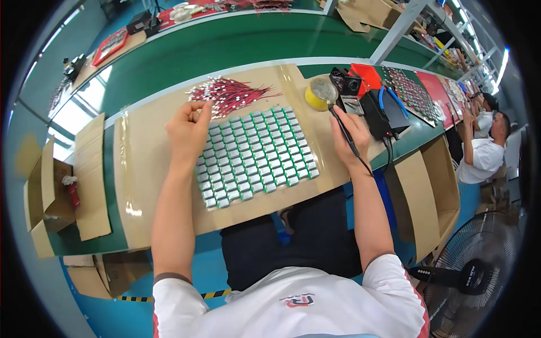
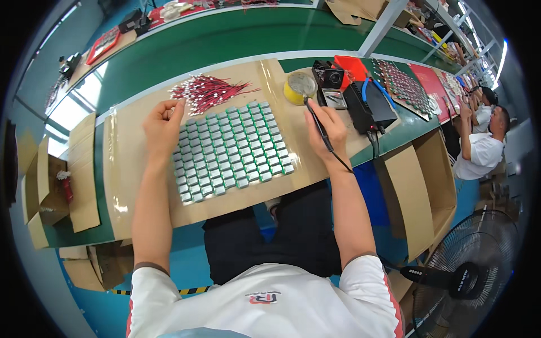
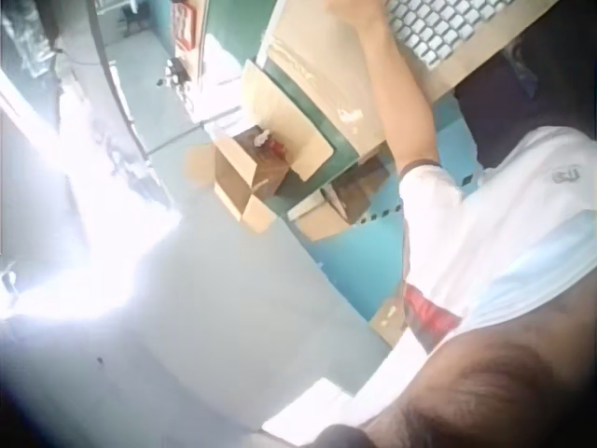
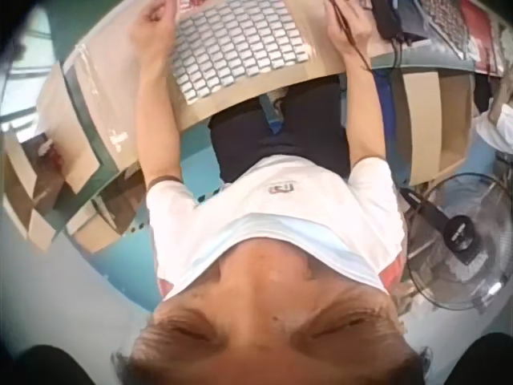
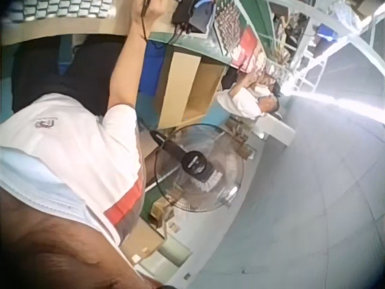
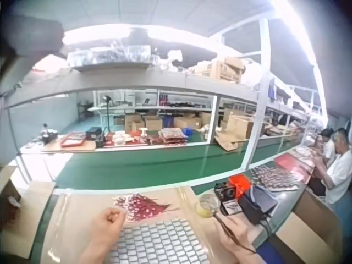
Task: Soldering individual wires onto an array of small electronic components on a workbench.
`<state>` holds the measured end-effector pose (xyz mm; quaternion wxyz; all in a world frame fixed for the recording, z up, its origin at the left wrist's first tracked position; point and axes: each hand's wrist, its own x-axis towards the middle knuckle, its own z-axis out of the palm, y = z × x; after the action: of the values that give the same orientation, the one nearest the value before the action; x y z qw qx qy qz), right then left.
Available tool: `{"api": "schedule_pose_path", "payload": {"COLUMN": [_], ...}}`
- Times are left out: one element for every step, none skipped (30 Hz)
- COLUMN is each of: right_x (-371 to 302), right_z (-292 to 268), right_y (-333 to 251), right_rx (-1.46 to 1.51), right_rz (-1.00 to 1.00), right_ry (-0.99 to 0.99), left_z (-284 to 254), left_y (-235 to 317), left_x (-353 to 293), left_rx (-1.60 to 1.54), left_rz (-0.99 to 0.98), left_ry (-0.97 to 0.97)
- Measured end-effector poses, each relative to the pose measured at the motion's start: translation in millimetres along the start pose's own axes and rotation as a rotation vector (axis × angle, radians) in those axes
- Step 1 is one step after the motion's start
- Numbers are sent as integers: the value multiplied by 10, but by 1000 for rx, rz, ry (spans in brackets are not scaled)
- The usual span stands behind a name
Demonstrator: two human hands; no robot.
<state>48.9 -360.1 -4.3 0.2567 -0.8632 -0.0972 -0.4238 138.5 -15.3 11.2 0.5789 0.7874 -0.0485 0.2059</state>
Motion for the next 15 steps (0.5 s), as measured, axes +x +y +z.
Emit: {"api": "schedule_pose_path", "payload": {"right_x": [5, 14, 47, 95, 134, 85, 71, 103, -2, 46, 156, 306, 477, 658, 825], "right_z": [2, -37, -105, -156, -206, -250, -301, -220, -187, -224, -413, -555, -642, -702, -706], "right_y": [21, 56, 87, 74, 51, 13, 98, 191, 197, 204, 392, 387, 402, 276, 246], "right_rx": [15, 21, -5, 11, 26, 51, 55, 80, 350, 619, 680, 610, 587, 591, 595], "right_rz": [-22, -38, -92, -57, -25, -59, -120, -195, 175, 318, 399, 445, 466, 446, 389], "right_ry": [7, 10, 10, 15, 20, 80, 120, 174, 48, 109, 72, 73, 33, 44, 19], "left_z": [-25, -29, -42, -67, -166, -297, -331, -500, -643, -754, -759, -754, -778, -834, -874], "left_y": [12, 9, 15, 12, -4, -26, -59, -130, -290, -377, -320, -242, -186, -190, -261], "left_x": [32, 59, 102, 192, 166, 117, 121, 101, 140, 165, 208, 214, 242, 289, 279], "left_rx": [16, -16, -47, -75, -67, -70, -99, 6, 24, 48, 27, 51, 79, 57, 62], "left_rz": [11, 14, 18, 38, 54, -7, -59, -23, -44, -79, -117, -72, -28, -102, -115], "left_ry": [9, 37, 67, 104, 114, 120, 131, 171, 135, 87, 45, 77, 108, 27, 43]}}
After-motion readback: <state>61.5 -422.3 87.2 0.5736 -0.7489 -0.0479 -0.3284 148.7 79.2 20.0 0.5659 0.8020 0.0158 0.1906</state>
